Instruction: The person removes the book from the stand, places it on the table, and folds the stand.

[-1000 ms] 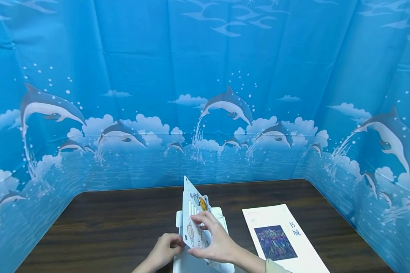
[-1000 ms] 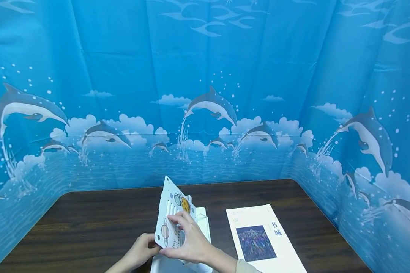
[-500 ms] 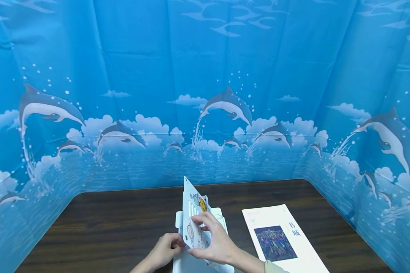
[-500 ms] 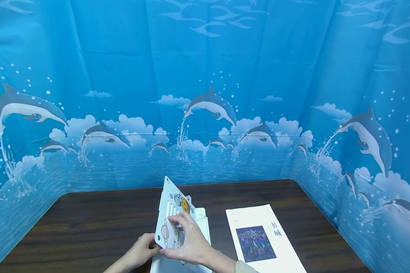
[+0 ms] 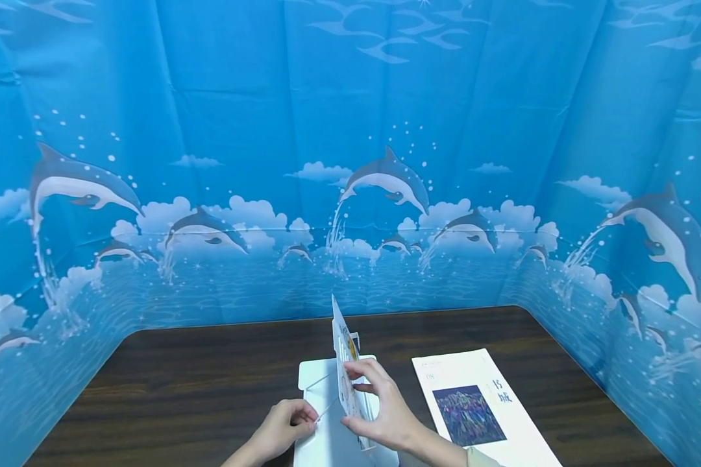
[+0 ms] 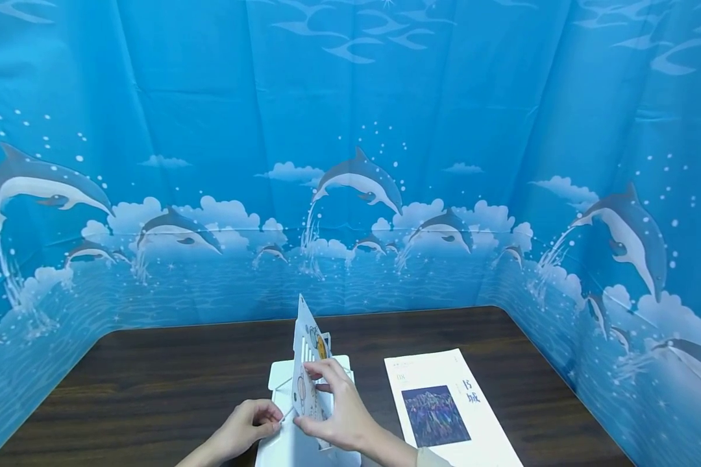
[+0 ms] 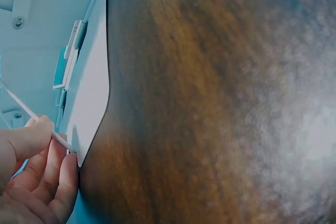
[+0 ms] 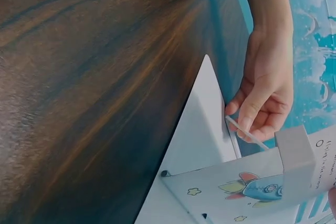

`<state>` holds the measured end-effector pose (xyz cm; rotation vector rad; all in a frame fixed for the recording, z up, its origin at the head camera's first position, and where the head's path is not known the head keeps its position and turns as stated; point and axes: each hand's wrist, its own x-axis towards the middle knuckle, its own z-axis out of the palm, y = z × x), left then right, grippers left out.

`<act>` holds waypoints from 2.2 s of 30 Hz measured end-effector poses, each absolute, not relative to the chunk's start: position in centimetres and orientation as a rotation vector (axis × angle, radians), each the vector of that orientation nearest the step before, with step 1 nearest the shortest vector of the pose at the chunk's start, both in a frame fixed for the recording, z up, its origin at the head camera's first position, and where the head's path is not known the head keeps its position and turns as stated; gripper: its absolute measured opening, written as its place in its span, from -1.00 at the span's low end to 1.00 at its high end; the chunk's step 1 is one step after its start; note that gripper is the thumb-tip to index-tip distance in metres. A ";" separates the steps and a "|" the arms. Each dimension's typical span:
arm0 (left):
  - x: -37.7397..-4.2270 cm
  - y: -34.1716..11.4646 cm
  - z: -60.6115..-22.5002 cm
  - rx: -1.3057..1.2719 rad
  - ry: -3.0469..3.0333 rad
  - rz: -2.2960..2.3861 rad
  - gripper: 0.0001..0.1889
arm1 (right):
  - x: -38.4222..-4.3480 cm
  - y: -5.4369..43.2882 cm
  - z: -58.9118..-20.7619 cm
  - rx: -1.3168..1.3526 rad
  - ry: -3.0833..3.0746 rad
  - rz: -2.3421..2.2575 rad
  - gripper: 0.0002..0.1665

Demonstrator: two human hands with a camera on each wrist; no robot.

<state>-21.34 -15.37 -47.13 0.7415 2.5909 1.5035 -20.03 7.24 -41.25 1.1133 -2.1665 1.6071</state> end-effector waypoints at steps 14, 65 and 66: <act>-21.0 -14.9 -46.9 0.709 2.670 1.443 -0.95 | -20.0 9.5 -41.0 1.094 -2.146 1.747 -0.28; -21.1 -13.9 -46.3 0.761 2.873 1.086 -0.88 | -20.0 10.9 -41.6 1.022 -2.204 1.743 -0.30; -21.1 -13.9 -46.3 0.759 2.873 1.085 -0.88 | -20.0 10.9 -41.6 1.020 -2.209 1.735 -0.30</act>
